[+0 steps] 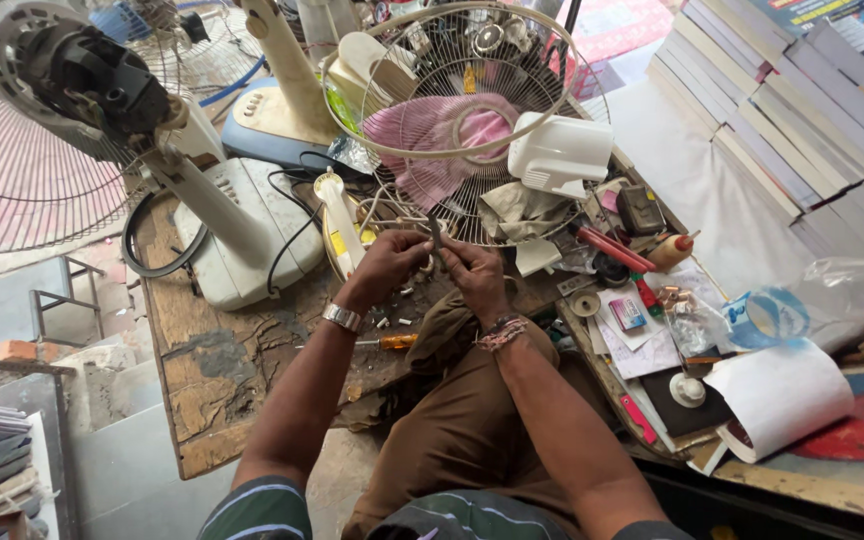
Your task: The person strips the outer insulation from a white electrical cord using a small knife, then twists the exposed wires together. The person works at a cluttered workbench with various tools and disassembled fan parts nearby.
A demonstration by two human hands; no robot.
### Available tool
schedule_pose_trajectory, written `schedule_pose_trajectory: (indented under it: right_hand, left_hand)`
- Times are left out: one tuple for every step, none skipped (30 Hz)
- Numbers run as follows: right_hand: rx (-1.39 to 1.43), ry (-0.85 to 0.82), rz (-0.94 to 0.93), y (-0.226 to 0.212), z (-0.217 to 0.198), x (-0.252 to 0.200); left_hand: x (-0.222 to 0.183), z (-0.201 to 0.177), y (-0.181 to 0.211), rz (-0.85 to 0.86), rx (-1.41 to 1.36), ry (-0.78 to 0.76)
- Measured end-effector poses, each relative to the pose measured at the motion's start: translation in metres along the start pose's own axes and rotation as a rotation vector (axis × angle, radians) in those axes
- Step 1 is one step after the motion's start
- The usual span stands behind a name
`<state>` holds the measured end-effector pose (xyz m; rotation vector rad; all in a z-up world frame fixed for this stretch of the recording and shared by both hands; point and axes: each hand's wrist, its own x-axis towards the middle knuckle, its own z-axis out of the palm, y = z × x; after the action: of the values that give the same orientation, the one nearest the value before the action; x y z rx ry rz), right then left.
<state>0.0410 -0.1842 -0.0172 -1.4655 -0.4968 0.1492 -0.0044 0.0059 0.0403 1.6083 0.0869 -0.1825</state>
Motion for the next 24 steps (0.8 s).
schedule_pose_trajectory:
  right_hand:
    - [0.009, -0.009, 0.003, 0.002, -0.001, -0.002]
    - [-0.024, -0.017, -0.013, 0.004, -0.002, -0.003]
    - [-0.057, -0.027, -0.037, 0.005, -0.003, 0.000]
    - [-0.089, -0.037, -0.061, 0.005, -0.003, 0.003]
    - [-0.087, -0.028, -0.052, 0.006, -0.003, 0.004]
    - [-0.084, -0.020, -0.044, 0.008, -0.002, 0.003]
    - [-0.083, -0.013, -0.032, 0.010, -0.002, 0.001]
    - [-0.071, -0.023, -0.060, 0.011, -0.001, -0.001]
    - [-0.060, -0.031, -0.092, 0.011, -0.002, -0.001]
    - [-0.050, -0.040, -0.125, 0.011, -0.002, 0.000]
    - [-0.054, -0.054, -0.099, 0.009, -0.002, 0.001]
    - [-0.058, -0.068, -0.073, 0.008, -0.001, 0.003]
    - [-0.063, -0.082, -0.044, 0.007, -0.002, 0.002]
    - [-0.051, -0.065, -0.023, 0.006, -0.002, 0.001]
    - [-0.037, -0.050, -0.004, 0.004, -0.002, 0.001]
    - [-0.024, -0.034, 0.016, 0.003, -0.002, 0.001]
    - [-0.015, -0.029, 0.042, 0.002, 0.000, 0.001]
    - [-0.006, -0.025, 0.068, 0.001, 0.000, 0.001]
    - [0.002, -0.014, 0.094, 0.000, -0.001, 0.001]
    - [0.009, 0.008, 0.110, 0.000, -0.002, 0.002]
    - [0.017, 0.030, 0.129, 0.001, -0.004, 0.002]
    - [0.024, 0.052, 0.148, 0.002, -0.006, 0.002]
    - [0.019, 0.070, 0.125, 0.003, -0.009, 0.002]
    - [0.014, 0.088, 0.102, 0.006, -0.012, 0.002]
  left_hand:
    - [0.000, 0.000, -0.003, 0.019, 0.009, -0.013]
    - [0.000, 0.001, -0.005, 0.008, 0.002, -0.009]
    - [0.002, -0.001, -0.005, 0.004, 0.001, -0.004]
    - [0.005, -0.003, -0.004, -0.001, -0.001, 0.002]
    - [0.005, -0.003, -0.006, -0.011, 0.047, -0.015]
    - [0.006, -0.004, -0.008, -0.021, 0.095, -0.031]
    - [0.005, -0.003, -0.011, -0.033, 0.141, -0.048]
    - [0.004, -0.003, -0.014, -0.029, 0.071, -0.037]
    - [0.005, -0.004, -0.015, -0.020, 0.004, -0.028]
    - [0.006, -0.004, -0.015, -0.012, -0.064, -0.020]
    - [0.007, -0.005, -0.015, -0.002, -0.071, -0.003]
    - [0.008, -0.007, -0.014, 0.009, -0.077, 0.013]
    - [0.008, -0.006, -0.015, 0.017, -0.087, 0.027]
    - [0.008, -0.005, -0.016, -0.007, -0.003, -0.014]
    - [0.007, -0.004, -0.016, -0.030, 0.081, -0.054]
    - [0.006, -0.003, -0.017, -0.054, 0.165, -0.094]
    - [0.006, -0.003, -0.017, -0.074, 0.112, -0.065]
    - [0.005, -0.002, -0.017, -0.093, 0.058, -0.037]
    - [0.007, 0.000, -0.017, -0.112, 0.006, -0.015]
    - [0.010, 0.002, -0.017, -0.092, -0.083, 0.068]
    - [0.013, 0.005, -0.018, -0.075, -0.174, 0.150]
    - [0.016, 0.006, -0.019, -0.058, -0.266, 0.232]
    - [0.019, 0.006, -0.021, -0.024, -0.262, 0.275]
    - [0.022, 0.005, -0.022, 0.010, -0.259, 0.317]
